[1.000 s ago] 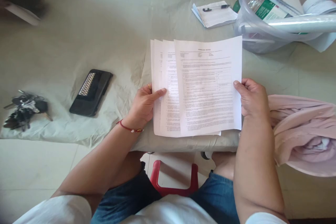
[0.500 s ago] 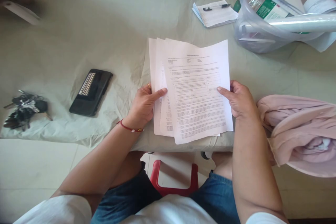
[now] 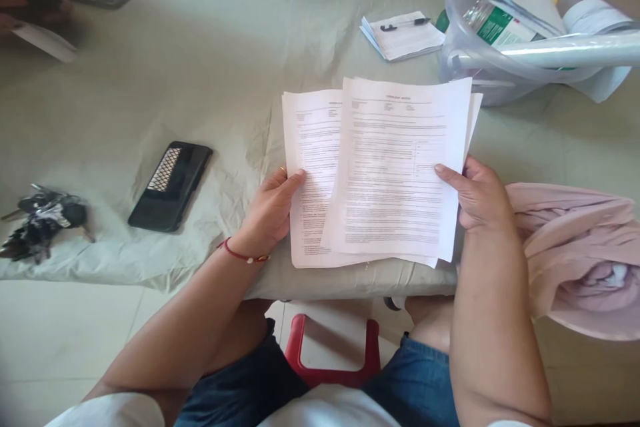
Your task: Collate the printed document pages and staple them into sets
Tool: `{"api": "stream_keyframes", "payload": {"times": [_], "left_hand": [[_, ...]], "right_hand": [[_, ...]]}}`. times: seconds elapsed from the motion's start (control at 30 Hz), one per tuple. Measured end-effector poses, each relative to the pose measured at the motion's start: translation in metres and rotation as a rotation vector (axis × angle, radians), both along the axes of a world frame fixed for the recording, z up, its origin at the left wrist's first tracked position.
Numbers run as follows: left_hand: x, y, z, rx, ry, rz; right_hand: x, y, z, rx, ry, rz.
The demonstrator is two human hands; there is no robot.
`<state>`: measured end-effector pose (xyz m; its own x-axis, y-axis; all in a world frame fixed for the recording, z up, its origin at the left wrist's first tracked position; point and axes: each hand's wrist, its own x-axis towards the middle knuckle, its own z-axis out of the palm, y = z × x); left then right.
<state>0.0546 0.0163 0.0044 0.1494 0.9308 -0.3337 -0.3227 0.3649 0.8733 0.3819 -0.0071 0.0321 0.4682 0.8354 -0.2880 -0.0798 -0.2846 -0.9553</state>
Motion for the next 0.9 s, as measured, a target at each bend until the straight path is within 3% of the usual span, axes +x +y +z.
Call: {"api": "stream_keyframes", "payload": {"times": [0.13, 0.3, 0.73, 0.9], "left_hand": [[0.0, -0.001, 0.003, -0.028, 0.047, -0.017], [-0.001, -0.001, 0.003, 0.054, -0.007, -0.123], [-0.015, 0.014, 0.008, -0.049, -0.144, -0.061], [-0.04, 0.031, 0.024, 0.025, -0.226, 0.016]], "right_hand": [[-0.004, -0.006, 0.003, -0.036, 0.06, 0.084], [-0.005, -0.006, 0.0, -0.035, 0.051, 0.13], [0.027, -0.001, -0.005, 0.089, -0.12, -0.212], [0.023, -0.005, 0.0, 0.057, -0.031, -0.152]]}}
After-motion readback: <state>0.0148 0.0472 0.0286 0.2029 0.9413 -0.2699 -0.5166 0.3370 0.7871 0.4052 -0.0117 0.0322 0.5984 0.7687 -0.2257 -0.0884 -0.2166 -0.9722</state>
